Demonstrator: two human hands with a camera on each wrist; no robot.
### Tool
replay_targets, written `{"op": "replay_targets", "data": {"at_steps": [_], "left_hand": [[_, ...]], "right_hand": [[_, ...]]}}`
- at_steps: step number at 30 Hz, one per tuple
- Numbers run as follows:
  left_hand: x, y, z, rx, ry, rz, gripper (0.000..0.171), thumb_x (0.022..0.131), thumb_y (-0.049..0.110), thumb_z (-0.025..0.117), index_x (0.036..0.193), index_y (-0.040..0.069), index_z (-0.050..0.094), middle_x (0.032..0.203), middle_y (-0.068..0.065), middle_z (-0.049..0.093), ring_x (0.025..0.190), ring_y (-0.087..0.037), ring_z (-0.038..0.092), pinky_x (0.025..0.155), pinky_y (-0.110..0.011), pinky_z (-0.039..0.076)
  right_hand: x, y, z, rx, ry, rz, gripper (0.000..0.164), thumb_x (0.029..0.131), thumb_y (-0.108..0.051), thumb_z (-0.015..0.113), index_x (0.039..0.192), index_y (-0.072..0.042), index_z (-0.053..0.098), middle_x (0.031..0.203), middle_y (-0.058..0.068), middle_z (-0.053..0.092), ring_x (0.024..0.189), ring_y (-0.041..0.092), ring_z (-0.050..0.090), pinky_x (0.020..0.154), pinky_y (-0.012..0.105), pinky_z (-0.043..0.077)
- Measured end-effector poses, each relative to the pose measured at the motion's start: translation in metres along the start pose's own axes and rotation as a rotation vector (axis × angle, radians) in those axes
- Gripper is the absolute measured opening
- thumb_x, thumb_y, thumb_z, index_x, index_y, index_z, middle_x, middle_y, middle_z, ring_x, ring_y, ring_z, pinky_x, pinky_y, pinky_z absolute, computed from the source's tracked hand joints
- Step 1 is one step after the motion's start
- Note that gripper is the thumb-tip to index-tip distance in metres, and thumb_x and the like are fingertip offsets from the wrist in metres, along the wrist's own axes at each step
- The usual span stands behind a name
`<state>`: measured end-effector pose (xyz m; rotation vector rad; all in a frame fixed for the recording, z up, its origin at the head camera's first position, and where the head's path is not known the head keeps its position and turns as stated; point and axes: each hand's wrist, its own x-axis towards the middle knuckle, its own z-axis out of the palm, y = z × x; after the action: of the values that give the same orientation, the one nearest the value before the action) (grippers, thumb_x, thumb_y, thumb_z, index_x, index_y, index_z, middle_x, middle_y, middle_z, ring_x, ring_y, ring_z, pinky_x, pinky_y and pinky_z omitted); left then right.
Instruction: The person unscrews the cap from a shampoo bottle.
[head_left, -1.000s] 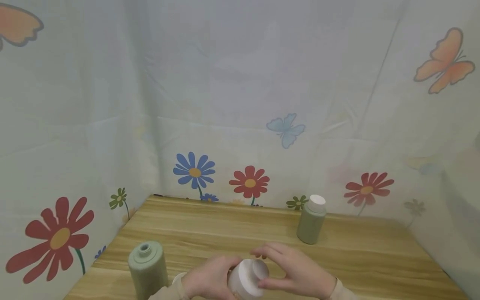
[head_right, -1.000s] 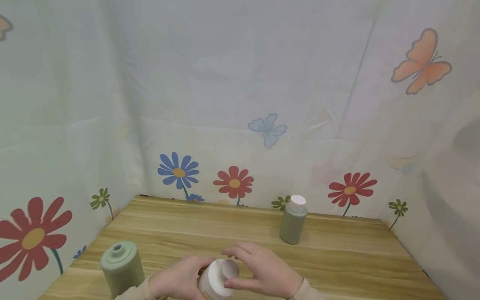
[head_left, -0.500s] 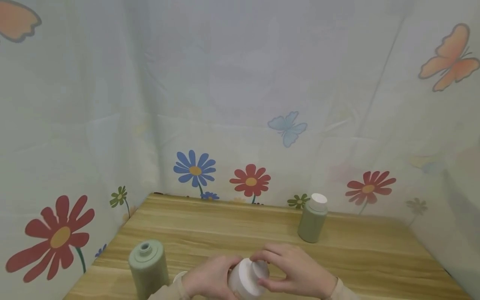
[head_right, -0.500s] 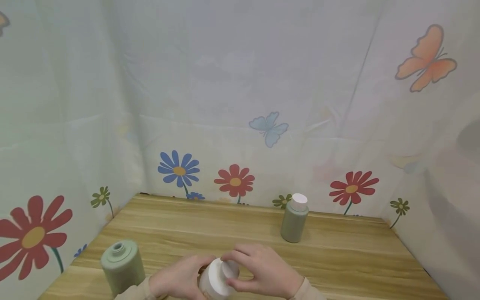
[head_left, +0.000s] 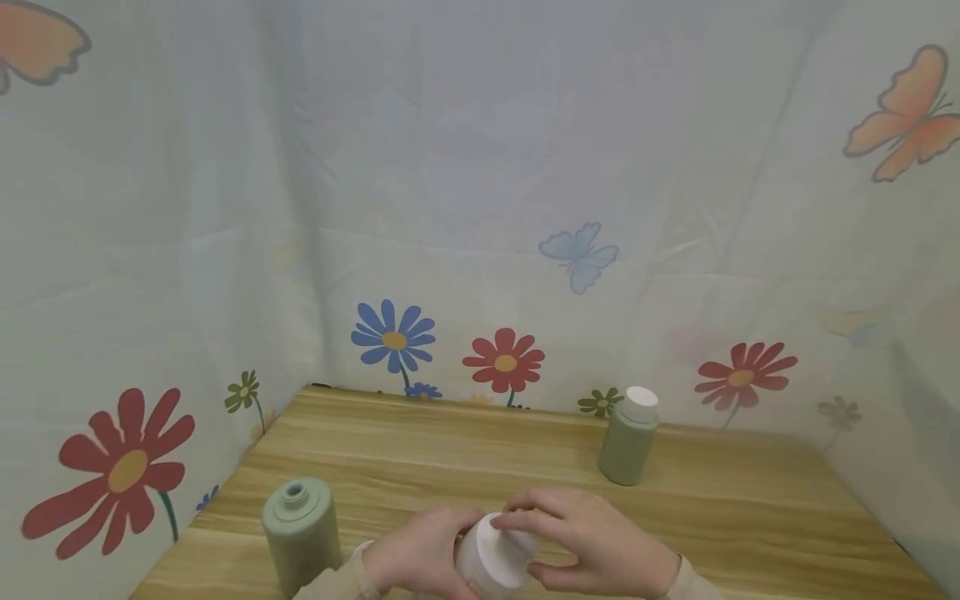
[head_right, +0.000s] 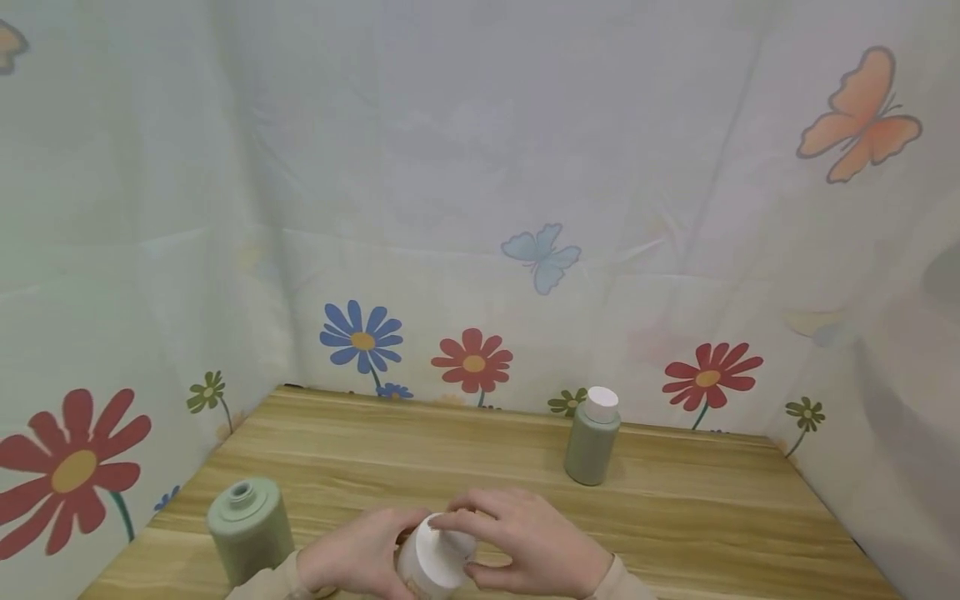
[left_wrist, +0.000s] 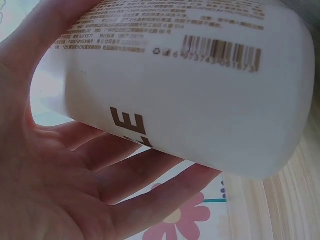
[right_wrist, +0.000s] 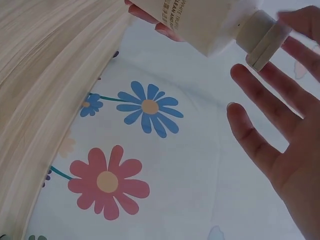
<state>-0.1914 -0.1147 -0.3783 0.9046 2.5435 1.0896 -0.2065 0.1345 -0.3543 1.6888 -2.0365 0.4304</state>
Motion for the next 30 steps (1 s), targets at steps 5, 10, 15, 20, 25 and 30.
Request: {"op": "replay_targets", "data": {"at_steps": [5,10,15,20,25,30], "left_hand": [[0.0006,0.0005,0.0004,0.010,0.006,0.015,0.054,0.065,0.028,0.088,0.112,0.019,0.062,0.099,0.016,0.065,0.085,0.006,0.056,0.073,-0.019,0.047],[0.0011,0.0021,0.0018,0.029,0.002,0.010,0.051,0.066,0.028,0.088,0.109,0.020,0.062,0.098,0.017,0.065,0.083,0.007,0.055,0.071,-0.018,0.047],[0.0016,0.0033,0.0014,0.003,-0.010,-0.001,0.052,0.066,0.026,0.088,0.111,0.019,0.062,0.099,0.016,0.065,0.084,0.006,0.056,0.072,-0.018,0.048],[0.0009,0.0039,0.0000,-0.015,-0.010,-0.008,0.050,0.066,0.025,0.087,0.109,0.021,0.063,0.096,0.017,0.065,0.083,0.006,0.056,0.072,-0.018,0.048],[-0.0003,0.0033,-0.0010,-0.037,-0.014,-0.011,0.048,0.067,0.024,0.087,0.108,0.021,0.064,0.095,0.017,0.065,0.083,0.006,0.056,0.072,-0.019,0.047],[-0.0016,0.0033,-0.0010,-0.005,0.004,0.006,0.049,0.066,0.026,0.087,0.108,0.021,0.064,0.095,0.018,0.065,0.082,0.007,0.055,0.071,-0.018,0.047]], "right_hand": [[0.0001,-0.0060,0.0021,-0.067,-0.032,0.200,0.059,0.090,-0.051,0.062,0.141,-0.026,0.046,0.124,-0.013,0.062,0.109,0.003,0.060,0.087,0.032,0.053],[0.0026,-0.0077,0.0055,-0.130,-0.027,0.244,0.043,0.091,-0.052,0.058,0.126,-0.026,0.058,0.115,-0.015,0.067,0.101,0.001,0.063,0.083,0.030,0.052],[0.0041,-0.0077,0.0066,-0.096,-0.027,0.248,0.029,0.092,-0.049,0.059,0.111,-0.027,0.064,0.103,-0.017,0.069,0.088,-0.002,0.062,0.077,0.022,0.050],[0.0045,-0.0066,0.0054,-0.095,-0.021,0.196,0.027,0.091,-0.043,0.063,0.113,-0.027,0.063,0.098,-0.018,0.065,0.084,-0.004,0.058,0.076,0.019,0.048],[0.0039,-0.0047,0.0031,-0.029,-0.006,0.118,0.034,0.087,-0.032,0.069,0.119,-0.026,0.060,0.099,-0.017,0.060,0.085,-0.004,0.056,0.077,0.013,0.046],[0.0052,-0.0024,0.0001,0.039,0.015,0.022,0.041,0.083,-0.021,0.072,0.122,-0.022,0.059,0.106,-0.012,0.060,0.090,0.000,0.057,0.083,0.012,0.046]]}}
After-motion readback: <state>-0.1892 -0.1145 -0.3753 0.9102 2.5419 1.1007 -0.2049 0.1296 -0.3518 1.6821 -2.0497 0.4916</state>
